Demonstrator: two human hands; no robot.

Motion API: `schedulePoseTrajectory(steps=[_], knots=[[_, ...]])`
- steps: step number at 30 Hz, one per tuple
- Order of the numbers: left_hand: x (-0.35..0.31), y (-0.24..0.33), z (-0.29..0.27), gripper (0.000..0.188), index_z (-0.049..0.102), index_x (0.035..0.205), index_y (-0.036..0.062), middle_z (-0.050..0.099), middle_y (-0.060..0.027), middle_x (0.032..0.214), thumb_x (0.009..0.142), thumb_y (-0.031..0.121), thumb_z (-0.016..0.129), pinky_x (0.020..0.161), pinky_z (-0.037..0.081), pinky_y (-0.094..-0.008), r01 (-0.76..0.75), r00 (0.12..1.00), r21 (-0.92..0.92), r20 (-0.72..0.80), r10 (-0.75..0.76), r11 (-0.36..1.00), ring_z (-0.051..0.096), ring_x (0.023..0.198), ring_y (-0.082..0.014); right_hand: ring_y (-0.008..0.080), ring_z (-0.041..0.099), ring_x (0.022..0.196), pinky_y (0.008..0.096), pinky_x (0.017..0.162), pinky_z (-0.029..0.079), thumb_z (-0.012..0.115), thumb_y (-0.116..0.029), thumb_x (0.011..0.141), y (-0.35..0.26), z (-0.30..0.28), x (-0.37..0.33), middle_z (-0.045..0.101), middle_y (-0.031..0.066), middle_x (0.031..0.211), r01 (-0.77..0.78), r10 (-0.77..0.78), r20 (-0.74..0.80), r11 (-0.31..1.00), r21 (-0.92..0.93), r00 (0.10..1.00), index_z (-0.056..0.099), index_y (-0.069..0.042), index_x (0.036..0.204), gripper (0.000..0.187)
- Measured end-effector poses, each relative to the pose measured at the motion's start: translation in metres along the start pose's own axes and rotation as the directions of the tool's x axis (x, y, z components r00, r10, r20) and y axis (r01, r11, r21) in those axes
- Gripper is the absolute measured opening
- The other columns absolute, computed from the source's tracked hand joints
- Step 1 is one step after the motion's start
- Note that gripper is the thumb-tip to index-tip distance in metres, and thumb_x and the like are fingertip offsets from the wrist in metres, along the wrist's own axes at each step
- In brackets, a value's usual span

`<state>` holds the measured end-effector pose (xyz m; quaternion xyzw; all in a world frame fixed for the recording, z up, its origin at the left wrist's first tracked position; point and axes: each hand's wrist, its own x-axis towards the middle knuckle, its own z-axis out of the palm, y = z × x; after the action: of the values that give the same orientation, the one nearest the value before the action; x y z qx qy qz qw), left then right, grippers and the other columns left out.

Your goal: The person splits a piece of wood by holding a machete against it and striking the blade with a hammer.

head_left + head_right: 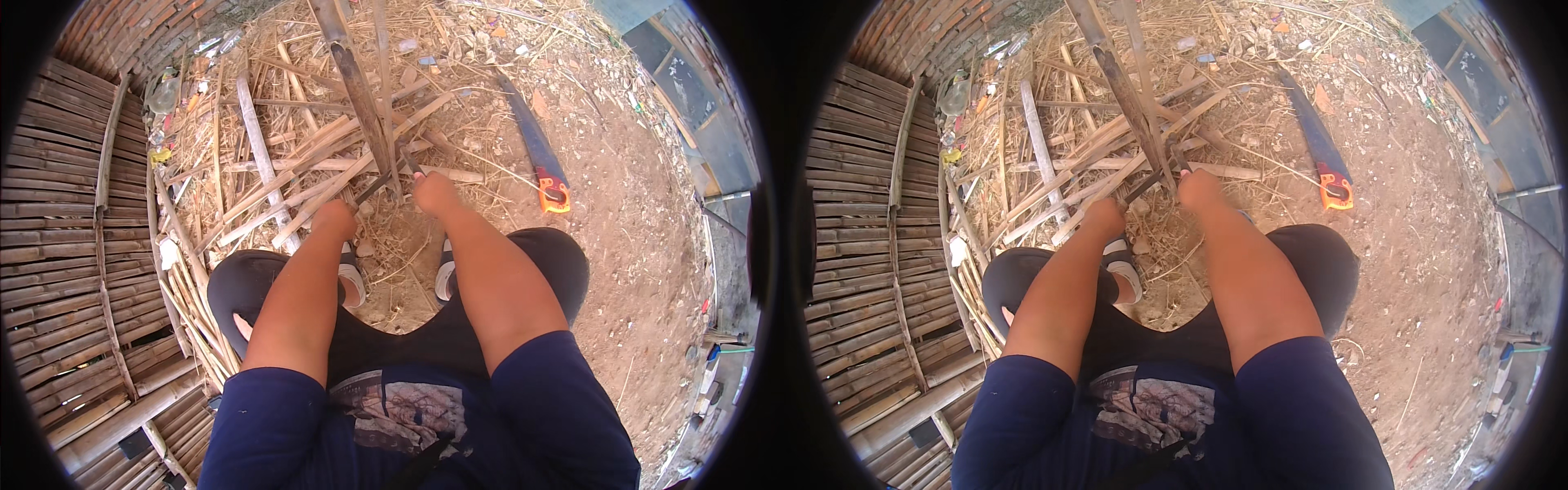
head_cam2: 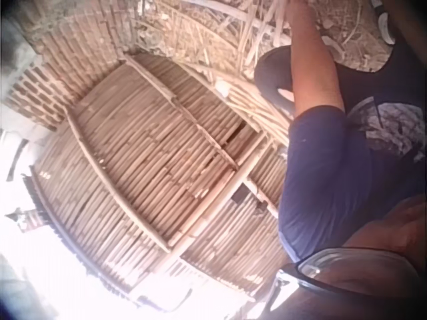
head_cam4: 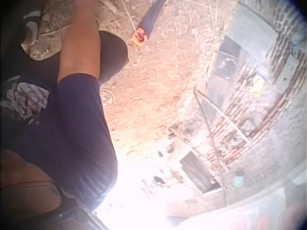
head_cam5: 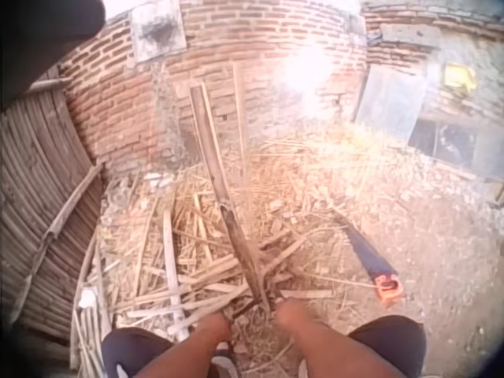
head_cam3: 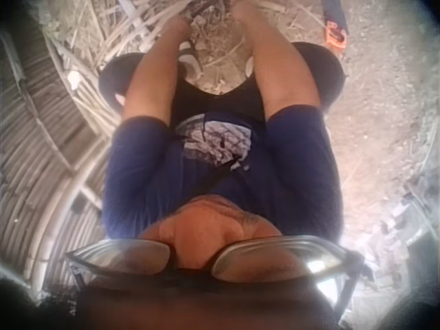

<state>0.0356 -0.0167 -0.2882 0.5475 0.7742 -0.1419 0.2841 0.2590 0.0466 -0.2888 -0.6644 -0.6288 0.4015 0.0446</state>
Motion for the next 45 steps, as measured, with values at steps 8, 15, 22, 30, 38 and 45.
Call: schedulePoseTrajectory(steps=[8, 15, 22, 30, 38, 45], knots=[[0.01, -0.014, 0.017, 0.039, 0.073, 0.107, -0.0006, 0.072, -0.0236, 0.106, 0.091, 0.035, 0.066, 0.09, 0.055, -0.0477, -0.051, 0.997, -0.003, -0.057, 0.051, 0.999, 0.069, 0.103, -0.0393, 0.0494, 0.064, 0.105, 0.0557, 0.092, 0.05, 0.04, -0.039, 0.107, -0.037, -0.026, -0.008, 0.068, 0.0309, 0.11, 0.171, -0.081, -0.358, 0.958, 0.228, 0.93, 0.061, 0.006, 0.117, 0.05], [-0.001, -0.003, 0.002, 0.031, 0.073, 0.11, -0.0004, 0.072, -0.0216, 0.113, 0.088, 0.02, 0.066, 0.092, 0.056, -0.0433, -0.031, 0.999, 0.012, -0.027, 0.032, 0.999, 0.07, 0.107, -0.036, 0.0482, 0.064, 0.108, 0.0542, 0.095, 0.049, 0.041, -0.039, 0.106, 0.015, 0.013, 0.013, 0.068, 0.0305, 0.111, 0.033, -0.033, -0.02, 0.999, -0.022, 0.999, 0.059, 0.007, 0.125, 0.053], [0.012, -0.014, 0.017, 0.038, 0.073, 0.105, -0.002, 0.072, -0.0245, 0.107, 0.084, 0.03, 0.071, 0.091, 0.055, -0.0463, -0.068, 0.997, -0.002, -0.028, 0.068, 0.998, 0.069, 0.103, -0.0404, 0.0479, 0.065, 0.105, 0.0557, 0.092, 0.049, 0.039, -0.038, 0.107, -0.038, -0.025, -0.006, 0.069, 0.0303, 0.106, 0.22, -0.125, -0.379, 0.95, 0.219, 0.917, 0.06, 0.004, 0.118, 0.048], [0.0, -0.002, 0.002, 0.032, 0.073, 0.11, -0.0008, 0.072, -0.0219, 0.114, 0.084, 0.016, 0.067, 0.093, 0.056, -0.0422, -0.013, 1.0, 0.054, 0.02, 0.012, 0.998, 0.07, 0.109, -0.0349, 0.0483, 0.065, 0.104, 0.0561, 0.091, 0.05, 0.041, -0.038, 0.107, 0.016, 0.02, 0.009, 0.069, 0.0293, 0.106, 0.08, -0.084, -0.098, 0.996, -0.044, 0.992, 0.061, 0.002, 0.115, 0.046], [0.012, -0.013, 0.019, 0.038, 0.073, 0.106, -0.0014, 0.072, -0.0237, 0.111, 0.083, 0.029, 0.072, 0.091, 0.056, -0.0449, -0.028, 1.0, -0.002, -0.013, 0.028, 1.0, 0.069, 0.105, -0.0386, 0.0484, 0.065, 0.103, 0.0563, 0.09, 0.05, 0.041, -0.038, 0.107, -0.041, -0.023, -0.006, 0.069, 0.0299, 0.105, 0.171, -0.094, -0.354, 0.966, 0.194, 0.931, 0.06, 0.002, 0.118, 0.045], [0.003, -0.003, 0.006, 0.031, 0.074, 0.108, 0.0007, 0.072, -0.0214, 0.114, 0.084, 0.02, 0.068, 0.092, 0.056, -0.0424, -0.017, 0.998, 0.076, 0.055, 0.012, 0.997, 0.07, 0.108, -0.035, 0.0477, 0.065, 0.104, 0.0558, 0.092, 0.05, 0.042, -0.038, 0.107, 0.026, 0.035, 0.015, 0.069, 0.0305, 0.106, 0.118, -0.123, -0.119, 0.992, -0.055, 0.985, 0.06, 0.003, 0.12, 0.046]])
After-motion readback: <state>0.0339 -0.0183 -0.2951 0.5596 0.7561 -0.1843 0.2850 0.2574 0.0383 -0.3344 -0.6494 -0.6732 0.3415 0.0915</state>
